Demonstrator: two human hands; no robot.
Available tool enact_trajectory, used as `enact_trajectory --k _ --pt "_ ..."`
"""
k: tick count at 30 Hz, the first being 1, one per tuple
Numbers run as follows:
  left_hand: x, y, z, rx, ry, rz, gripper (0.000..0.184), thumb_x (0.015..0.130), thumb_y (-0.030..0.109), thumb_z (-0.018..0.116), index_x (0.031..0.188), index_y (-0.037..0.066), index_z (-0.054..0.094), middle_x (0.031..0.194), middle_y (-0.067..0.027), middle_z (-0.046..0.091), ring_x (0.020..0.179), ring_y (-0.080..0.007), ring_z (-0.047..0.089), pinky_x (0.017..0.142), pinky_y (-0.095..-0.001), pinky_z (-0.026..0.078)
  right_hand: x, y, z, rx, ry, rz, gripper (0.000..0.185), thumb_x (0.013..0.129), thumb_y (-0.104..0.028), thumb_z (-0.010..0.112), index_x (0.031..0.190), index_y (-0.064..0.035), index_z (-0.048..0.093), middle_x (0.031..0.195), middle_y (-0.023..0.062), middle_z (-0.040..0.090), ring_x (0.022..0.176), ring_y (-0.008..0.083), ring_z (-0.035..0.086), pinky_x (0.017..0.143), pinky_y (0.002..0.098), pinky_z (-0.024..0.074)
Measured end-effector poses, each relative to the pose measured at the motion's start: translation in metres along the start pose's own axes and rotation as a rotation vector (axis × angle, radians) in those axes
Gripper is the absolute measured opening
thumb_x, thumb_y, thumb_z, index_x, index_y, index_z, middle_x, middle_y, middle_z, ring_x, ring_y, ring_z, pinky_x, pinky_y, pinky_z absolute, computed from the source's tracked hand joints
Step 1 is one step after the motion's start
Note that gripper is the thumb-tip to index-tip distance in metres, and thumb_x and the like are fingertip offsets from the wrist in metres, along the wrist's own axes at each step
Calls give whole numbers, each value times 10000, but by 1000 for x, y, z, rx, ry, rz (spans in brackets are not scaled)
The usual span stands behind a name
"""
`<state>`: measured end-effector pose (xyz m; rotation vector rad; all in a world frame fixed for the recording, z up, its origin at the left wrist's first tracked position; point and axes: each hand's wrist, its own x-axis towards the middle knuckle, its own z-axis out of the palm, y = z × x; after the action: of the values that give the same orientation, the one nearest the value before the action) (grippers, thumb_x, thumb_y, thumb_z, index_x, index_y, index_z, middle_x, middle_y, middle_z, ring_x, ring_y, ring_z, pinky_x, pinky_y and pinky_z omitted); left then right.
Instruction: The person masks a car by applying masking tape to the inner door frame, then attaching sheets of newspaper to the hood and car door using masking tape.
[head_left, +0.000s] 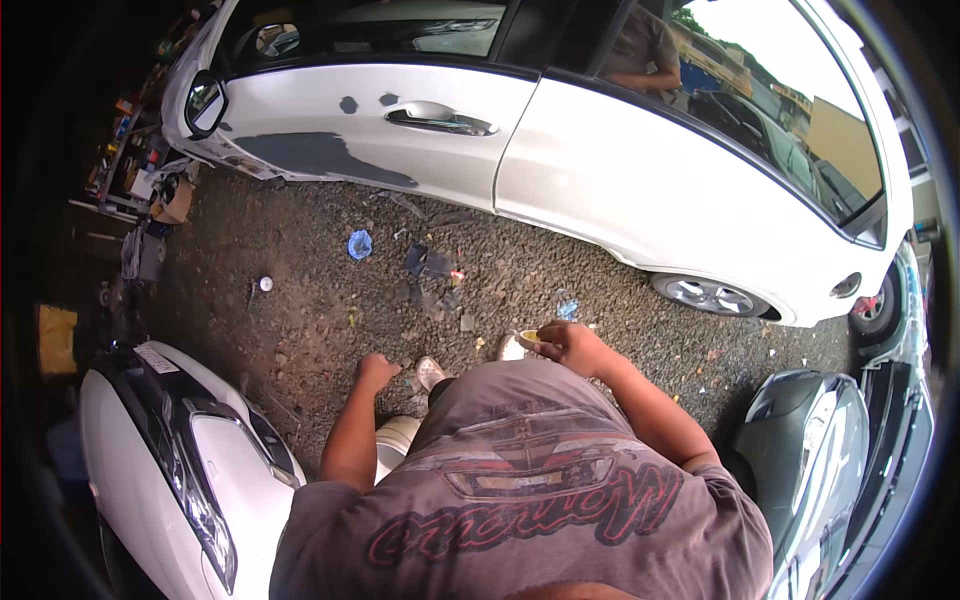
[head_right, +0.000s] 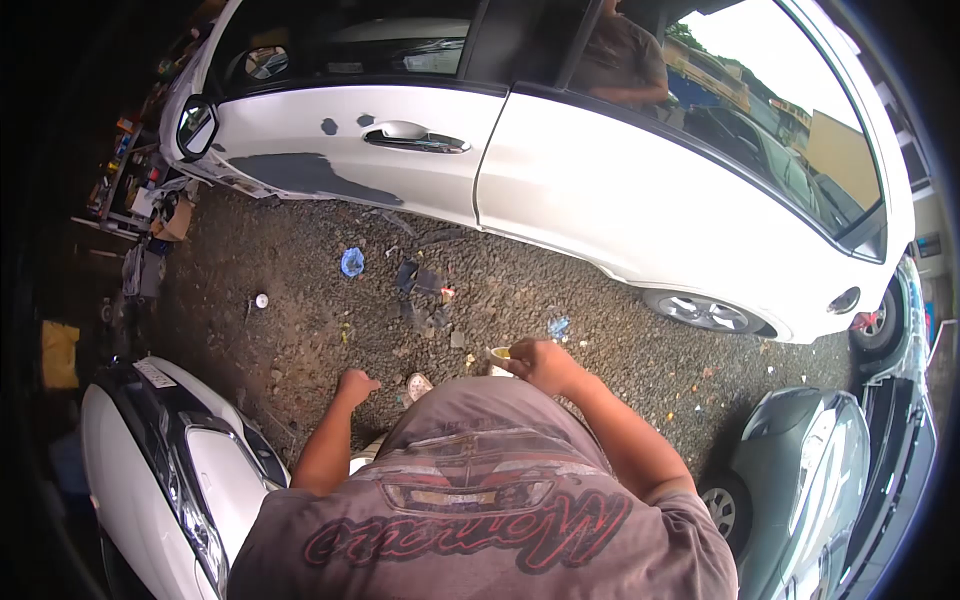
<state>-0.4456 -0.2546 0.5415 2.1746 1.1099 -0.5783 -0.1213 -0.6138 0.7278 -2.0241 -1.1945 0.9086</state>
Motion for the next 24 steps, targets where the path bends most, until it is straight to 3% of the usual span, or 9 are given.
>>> enact_trajectory --k 3,9,12,14,20,24 --pt "-7 10 -8 53 -53 -115 405 778 395 834 813 -4 771 844 -206 752 817 -361 730 784 -452 559 0 -3 -7 15 -31 55 306 1010 -291 652 1052 -5 752 1027 219 709 944 405 681 846 468 547" --pt "-6 -24 46 -117 9 -63 342 778 374 829 876 47 808 934 -196 772 901 -365 744 838 -460 575 1 9 -7 -26 -52 48 329 1012 -309 642 1055 4 734 1017 212 691 922 417 668 825 478 533" --pt "-13 -16 47 -88 -62 -66 330 774 374 816 911 74 820 972 -198 773 931 -374 744 859 -464 581 0 7 -13 -49 -90 78 360 1019 -307 655 1166 13 727 1109 234 724 983 407 702 874 455 551" --pt "-18 -8 44 58 -63 -38 346 759 373 810 923 69 819 967 -203 770 919 -382 740 857 -462 582 0 10 -10 -37 -74 68 361 1016 -305 658 1170 13 729 1111 235 727 993 404 706 877 450 554" --pt "-16 -14 38 71 -12 -37 383 758 388 789 931 47 810 978 -197 769 932 -382 742 859 -461 586 0 6 -6 -11 -103 83 367 997 -315 686 1163 9 733 1098 229 736 996 403 714 875 445 553" --pt "-25 -8 29 -60 -38 -171 404 762 396 792 950 39 811 976 -200 768 938 -367 749 866 -449 589 10 3 -11 -51 -136 70 342 980 -265 712 1179 11 739 1150 225 744 1034 388 725 901 426 561"
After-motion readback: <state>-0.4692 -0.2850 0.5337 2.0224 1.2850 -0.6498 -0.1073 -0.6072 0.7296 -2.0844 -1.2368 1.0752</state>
